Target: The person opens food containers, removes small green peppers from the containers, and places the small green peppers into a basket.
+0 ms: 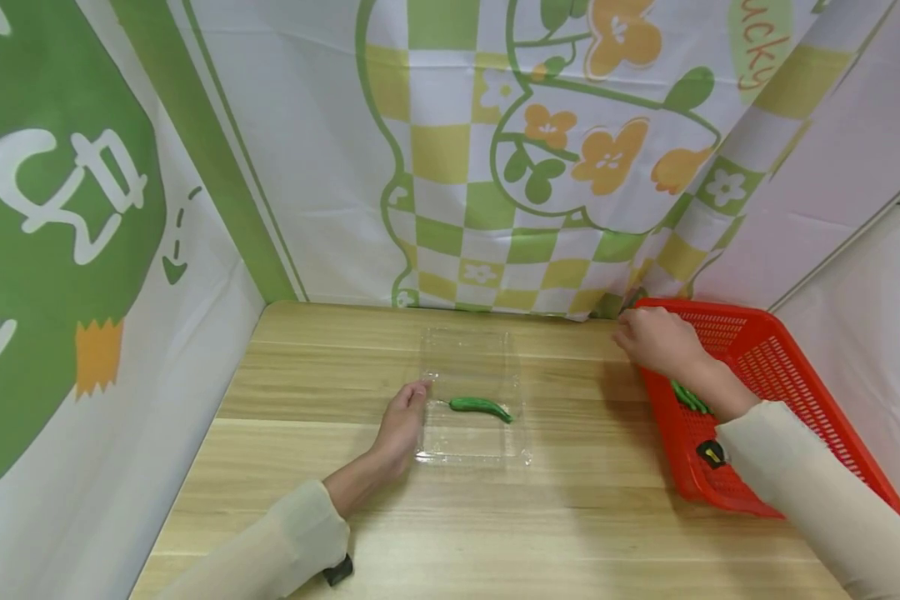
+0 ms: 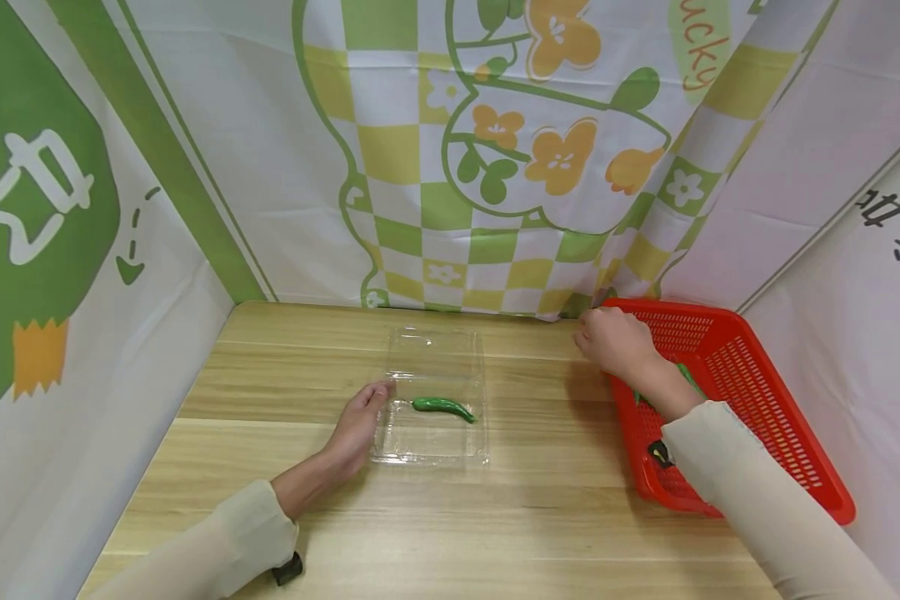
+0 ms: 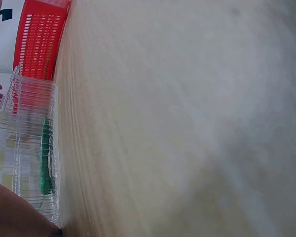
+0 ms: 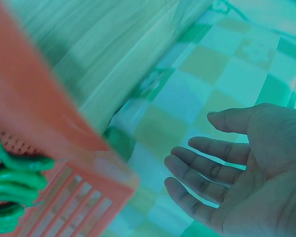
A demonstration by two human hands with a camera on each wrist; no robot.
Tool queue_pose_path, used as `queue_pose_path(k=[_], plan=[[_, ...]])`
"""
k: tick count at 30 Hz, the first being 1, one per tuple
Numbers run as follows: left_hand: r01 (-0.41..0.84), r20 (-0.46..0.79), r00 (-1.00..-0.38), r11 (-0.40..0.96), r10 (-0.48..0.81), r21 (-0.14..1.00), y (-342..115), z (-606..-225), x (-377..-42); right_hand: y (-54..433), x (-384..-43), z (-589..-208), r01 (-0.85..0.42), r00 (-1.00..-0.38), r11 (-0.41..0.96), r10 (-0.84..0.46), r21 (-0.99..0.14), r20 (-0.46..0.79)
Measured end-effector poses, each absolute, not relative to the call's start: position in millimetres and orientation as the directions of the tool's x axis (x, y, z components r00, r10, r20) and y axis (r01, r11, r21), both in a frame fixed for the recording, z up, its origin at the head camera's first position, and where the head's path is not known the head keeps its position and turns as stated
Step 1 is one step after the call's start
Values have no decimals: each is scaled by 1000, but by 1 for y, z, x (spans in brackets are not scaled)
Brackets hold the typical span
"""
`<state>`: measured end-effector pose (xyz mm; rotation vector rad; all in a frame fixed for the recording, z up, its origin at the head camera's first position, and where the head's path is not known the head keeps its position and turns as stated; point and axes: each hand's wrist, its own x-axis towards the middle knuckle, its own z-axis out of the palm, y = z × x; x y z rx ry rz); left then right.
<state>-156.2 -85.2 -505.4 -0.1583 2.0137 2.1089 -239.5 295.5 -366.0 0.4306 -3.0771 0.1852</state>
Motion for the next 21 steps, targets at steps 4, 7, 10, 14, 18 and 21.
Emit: queue_pose_path(k=[4,7,10,14,18,21], plan=[[-233,-228,-970,-44,86,972,-85,-506,-156,277,-235,-367,-319,-948,940,-316,-120,41],[-232,-227,-970,-49,86,972,-85,-506,-157,263,-231,-368,-357,-934,928,-354,-107,41],[-233,-228,-970,-53,86,971,-85,-507,-157,249,-226,-371,-418,-908,906,-414,-62,73],[-232,-228,-970,-58,80,971,-85,-508,-157,232,-222,-376,-496,-863,868,-491,-15,119],[-234,-229,-970,-65,79,970,-84,-508,-157,217,-218,-382,-538,-839,843,-532,-26,118],[-234,-229,-970,-66,78,970,-84,-507,-157,207,-214,-385,-563,-823,826,-557,-28,109]])
